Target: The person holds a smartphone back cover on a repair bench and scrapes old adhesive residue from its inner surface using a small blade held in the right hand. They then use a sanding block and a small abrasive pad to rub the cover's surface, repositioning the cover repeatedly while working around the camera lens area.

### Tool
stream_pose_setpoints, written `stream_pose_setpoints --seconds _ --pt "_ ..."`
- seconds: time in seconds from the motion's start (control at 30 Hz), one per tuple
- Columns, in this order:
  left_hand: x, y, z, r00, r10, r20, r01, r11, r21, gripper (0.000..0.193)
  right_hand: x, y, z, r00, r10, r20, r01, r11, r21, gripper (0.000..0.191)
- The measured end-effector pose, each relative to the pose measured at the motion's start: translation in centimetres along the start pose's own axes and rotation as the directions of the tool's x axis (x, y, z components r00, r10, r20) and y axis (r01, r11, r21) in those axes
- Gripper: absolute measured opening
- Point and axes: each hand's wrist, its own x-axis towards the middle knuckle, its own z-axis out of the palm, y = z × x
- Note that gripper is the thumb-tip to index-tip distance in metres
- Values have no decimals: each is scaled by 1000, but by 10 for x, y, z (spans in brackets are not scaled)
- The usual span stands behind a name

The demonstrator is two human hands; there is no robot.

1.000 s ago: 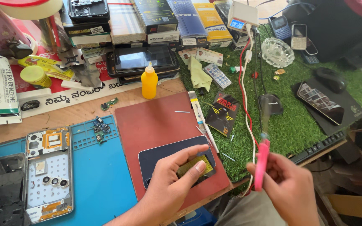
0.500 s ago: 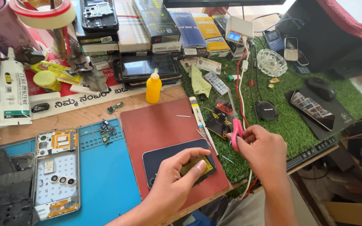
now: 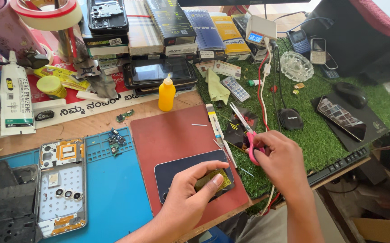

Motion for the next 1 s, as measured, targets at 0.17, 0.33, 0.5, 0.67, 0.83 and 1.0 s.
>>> stream_pose_setpoints --seconds 0.17,0.33,0.5,0.67,0.83,1.0 --pt "1 1 1 1000 15 -9 -15 1000 20 26 6 -1 -12 992 -101 72 100 995 9 19" --pt "2 3 2 999 47 -8 -46 997 66 25 -19 -2 -16 997 -52 -56 53 998 31 14" --pt "6 -1 1 998 -38 46 44 987 -152 22 -86 8 24 991 130 8 -94 673 734 28" --pt "7 -11 2 998 -40 57 50 980 -194 13 -132 24 79 992 112 -51 -8 468 884 42" --pt "10 -13 1 997 16 72 -11 998 -70 10 -147 66 76 978 196 -65 -42 497 867 30" --pt "15 -16 -1 966 -229 120 252 936 -245 10 -143 87 62 990 110 86 -107 209 972 38"
